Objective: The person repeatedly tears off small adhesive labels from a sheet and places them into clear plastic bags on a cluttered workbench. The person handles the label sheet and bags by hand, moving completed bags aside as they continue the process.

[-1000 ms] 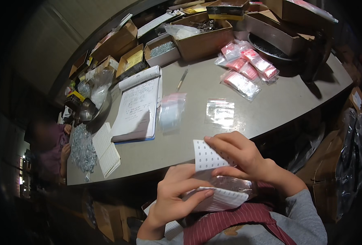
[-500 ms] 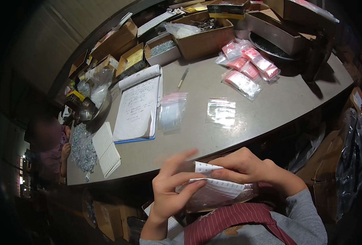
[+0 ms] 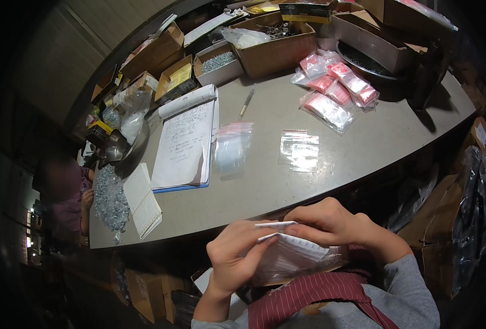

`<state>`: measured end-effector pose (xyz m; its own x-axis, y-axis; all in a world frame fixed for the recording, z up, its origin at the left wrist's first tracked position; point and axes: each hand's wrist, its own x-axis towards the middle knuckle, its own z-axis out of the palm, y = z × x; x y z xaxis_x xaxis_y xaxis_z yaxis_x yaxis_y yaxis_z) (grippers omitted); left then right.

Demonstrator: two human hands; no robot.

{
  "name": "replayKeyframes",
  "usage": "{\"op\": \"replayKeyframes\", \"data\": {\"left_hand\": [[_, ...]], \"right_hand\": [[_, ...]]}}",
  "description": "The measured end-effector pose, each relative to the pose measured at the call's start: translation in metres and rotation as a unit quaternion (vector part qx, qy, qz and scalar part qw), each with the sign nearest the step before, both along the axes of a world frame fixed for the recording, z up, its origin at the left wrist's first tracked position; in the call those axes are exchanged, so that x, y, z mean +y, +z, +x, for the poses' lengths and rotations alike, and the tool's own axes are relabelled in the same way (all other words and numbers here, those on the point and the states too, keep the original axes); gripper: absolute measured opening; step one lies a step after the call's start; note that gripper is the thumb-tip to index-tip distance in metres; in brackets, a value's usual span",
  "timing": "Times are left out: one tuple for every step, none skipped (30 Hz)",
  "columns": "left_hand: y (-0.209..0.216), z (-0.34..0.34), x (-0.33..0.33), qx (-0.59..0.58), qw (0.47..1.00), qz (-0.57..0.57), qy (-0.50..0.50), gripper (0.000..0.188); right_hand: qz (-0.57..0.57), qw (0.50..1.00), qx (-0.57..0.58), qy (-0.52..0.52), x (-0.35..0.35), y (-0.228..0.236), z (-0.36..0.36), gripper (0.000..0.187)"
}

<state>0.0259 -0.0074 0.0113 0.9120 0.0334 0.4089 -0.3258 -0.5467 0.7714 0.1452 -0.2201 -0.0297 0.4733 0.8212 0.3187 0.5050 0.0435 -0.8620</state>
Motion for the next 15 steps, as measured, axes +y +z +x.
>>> {"op": "replayKeyframes", "data": {"left_hand": [[0.0, 0.0, 0.001, 0.003, 1.0, 0.0, 0.013, 0.021], [0.0, -0.001, 0.001, 0.006, 1.0, 0.0, 0.026, 0.02], [0.0, 0.0, 0.002, 0.009, 0.999, 0.0, 0.038, 0.02], [-0.001, -0.001, 0.004, 0.012, 1.0, -0.011, 0.026, 0.02], [-0.003, -0.002, 0.005, 0.016, 1.0, -0.022, 0.014, 0.02], [-0.006, -0.001, 0.006, 0.02, 0.999, -0.034, -0.001, 0.02], [-0.007, -0.002, 0.005, 0.038, 0.998, -0.052, 0.002, 0.02], [-0.008, -0.003, 0.004, 0.056, 0.996, -0.069, 0.005, 0.02], [-0.009, -0.003, 0.003, 0.073, 0.994, -0.087, 0.006, 0.02], [-0.011, -0.002, 0.003, 0.067, 0.994, -0.081, 0.017, 0.02], [-0.012, -0.002, 0.004, 0.062, 0.995, -0.075, 0.028, 0.021], [-0.012, -0.002, 0.004, 0.056, 0.995, -0.068, 0.04, 0.021], [-0.013, -0.002, 0.005, 0.054, 0.994, -0.08, 0.042, 0.021], [-0.014, -0.001, 0.007, 0.053, 0.993, -0.092, 0.045, 0.021], [-0.015, -0.001, 0.008, 0.052, 0.992, -0.104, 0.047, 0.021]], "right_hand": [[0.002, 1.0, 0.01, -0.009, -0.001, 0.0, 0.001, 0.023], [0.006, 1.0, 0.023, -0.013, -0.002, 0.0, 0.003, 0.022], [0.01, 0.999, 0.035, -0.018, -0.004, 0.0, 0.005, 0.021], [0.015, 0.999, 0.048, -0.021, -0.004, 0.0, 0.006, 0.02], [0.013, 0.998, 0.053, -0.02, -0.004, -0.001, 0.005, 0.02], [0.009, 0.998, 0.058, -0.023, -0.004, -0.004, 0.005, 0.019], [0.006, 0.998, 0.063, -0.026, -0.004, -0.006, 0.005, 0.019], [0.003, 0.997, 0.069, -0.022, -0.004, -0.006, 0.004, 0.019], [-0.001, 0.997, 0.074, -0.02, -0.004, -0.007, 0.004, 0.019], [-0.006, 0.997, 0.079, -0.017, -0.004, -0.008, 0.004, 0.02], [0.0, 0.996, 0.078, -0.033, -0.003, -0.007, 0.004, 0.02], [0.007, 0.996, 0.077, -0.047, -0.002, -0.005, 0.005, 0.02], [0.013, 0.995, 0.076, -0.062, -0.002, -0.005, 0.005, 0.019], [0.01, 0.993, 0.104, -0.062, -0.004, -0.008, 0.006, 0.019], [0.007, 0.989, 0.133, -0.062, -0.006, -0.014, 0.007, 0.019]]}}
